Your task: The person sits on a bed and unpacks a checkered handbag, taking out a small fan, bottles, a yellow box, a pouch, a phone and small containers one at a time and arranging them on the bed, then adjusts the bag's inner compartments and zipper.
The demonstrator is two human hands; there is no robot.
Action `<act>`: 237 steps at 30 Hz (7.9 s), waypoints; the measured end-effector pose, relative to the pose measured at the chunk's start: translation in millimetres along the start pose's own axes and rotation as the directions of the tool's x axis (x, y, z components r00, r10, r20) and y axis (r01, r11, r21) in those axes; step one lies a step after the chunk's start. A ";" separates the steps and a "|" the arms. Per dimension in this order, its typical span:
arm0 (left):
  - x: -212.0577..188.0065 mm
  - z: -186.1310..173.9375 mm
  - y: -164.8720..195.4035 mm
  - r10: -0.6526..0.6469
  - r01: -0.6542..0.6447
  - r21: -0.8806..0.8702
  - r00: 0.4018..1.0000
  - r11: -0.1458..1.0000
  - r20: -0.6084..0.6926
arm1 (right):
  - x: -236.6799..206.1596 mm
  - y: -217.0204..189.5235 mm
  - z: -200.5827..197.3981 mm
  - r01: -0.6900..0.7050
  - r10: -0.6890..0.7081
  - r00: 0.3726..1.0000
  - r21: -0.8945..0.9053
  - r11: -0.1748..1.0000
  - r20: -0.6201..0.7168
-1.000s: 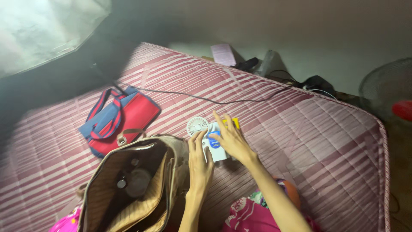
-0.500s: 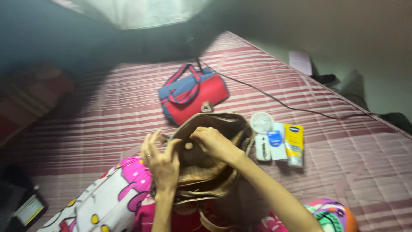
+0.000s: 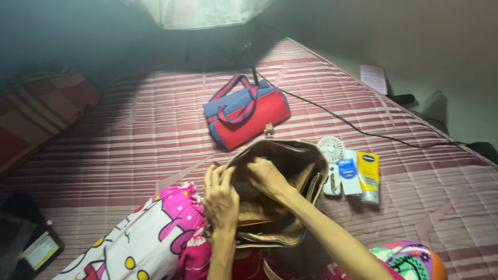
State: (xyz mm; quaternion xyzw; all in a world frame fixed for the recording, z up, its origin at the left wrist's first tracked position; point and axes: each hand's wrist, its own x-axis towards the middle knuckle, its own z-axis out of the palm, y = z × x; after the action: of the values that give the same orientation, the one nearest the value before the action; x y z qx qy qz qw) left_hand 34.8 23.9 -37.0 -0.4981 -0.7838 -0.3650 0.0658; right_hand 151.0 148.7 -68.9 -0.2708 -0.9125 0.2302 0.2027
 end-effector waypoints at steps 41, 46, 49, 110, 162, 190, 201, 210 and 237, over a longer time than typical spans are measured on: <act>-33.1 63.2 227.5 0.272 -0.145 -0.601 0.954 0.786 0.125 | -153.0 72.3 -197.5 -0.436 0.395 0.811 0.004 0.900 -0.432; 16.8 -5.2 130.2 0.148 -0.172 -0.242 0.982 0.955 -0.114 | -91.0 -4.9 -171.9 -0.049 0.134 0.927 0.243 0.969 -0.349; 48.7 -6.5 69.7 0.199 -0.208 -0.078 0.973 0.975 -0.114 | -49.7 -10.5 -126.1 0.116 -0.055 0.961 0.210 0.971 -0.272; 14.1 -27.6 130.2 0.256 -0.254 -0.227 0.966 0.940 -0.020 | -101.2 -5.4 -180.9 -0.043 0.109 0.947 0.215 0.976 -0.302; -57.1 145.7 259.2 0.452 -0.260 -0.488 0.828 0.833 0.331 | -234.7 203.8 -149.1 -0.542 0.794 0.484 0.587 0.601 -0.367; 1.3 -20.3 147.6 0.117 -0.002 -0.447 0.966 0.895 0.229 | -117.0 47.4 -162.9 -0.114 0.190 0.890 0.201 0.973 -0.414; -16.9 91.3 -51.7 0.630 -0.535 -0.333 0.672 0.777 0.390 | -99.0 17.5 -98.0 0.061 0.027 0.972 -0.362 0.930 0.234; -5.4 99.7 -60.2 0.269 -0.179 -0.242 0.867 0.954 0.420 | -113.6 -0.7 -124.7 -0.012 0.090 0.991 -0.606 0.796 0.099; -6.6 5.1 -9.2 0.282 -0.282 0.004 0.958 0.959 0.044 | -8.5 -23.5 36.7 0.248 -0.112 0.966 -0.722 0.646 0.232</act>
State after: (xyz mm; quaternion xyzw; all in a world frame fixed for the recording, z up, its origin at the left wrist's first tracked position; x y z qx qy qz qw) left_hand 31.7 20.1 -48.4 -0.6120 -0.7080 -0.3370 0.1030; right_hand 129.9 114.8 -88.3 -0.2173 -0.9622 -0.1629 0.0195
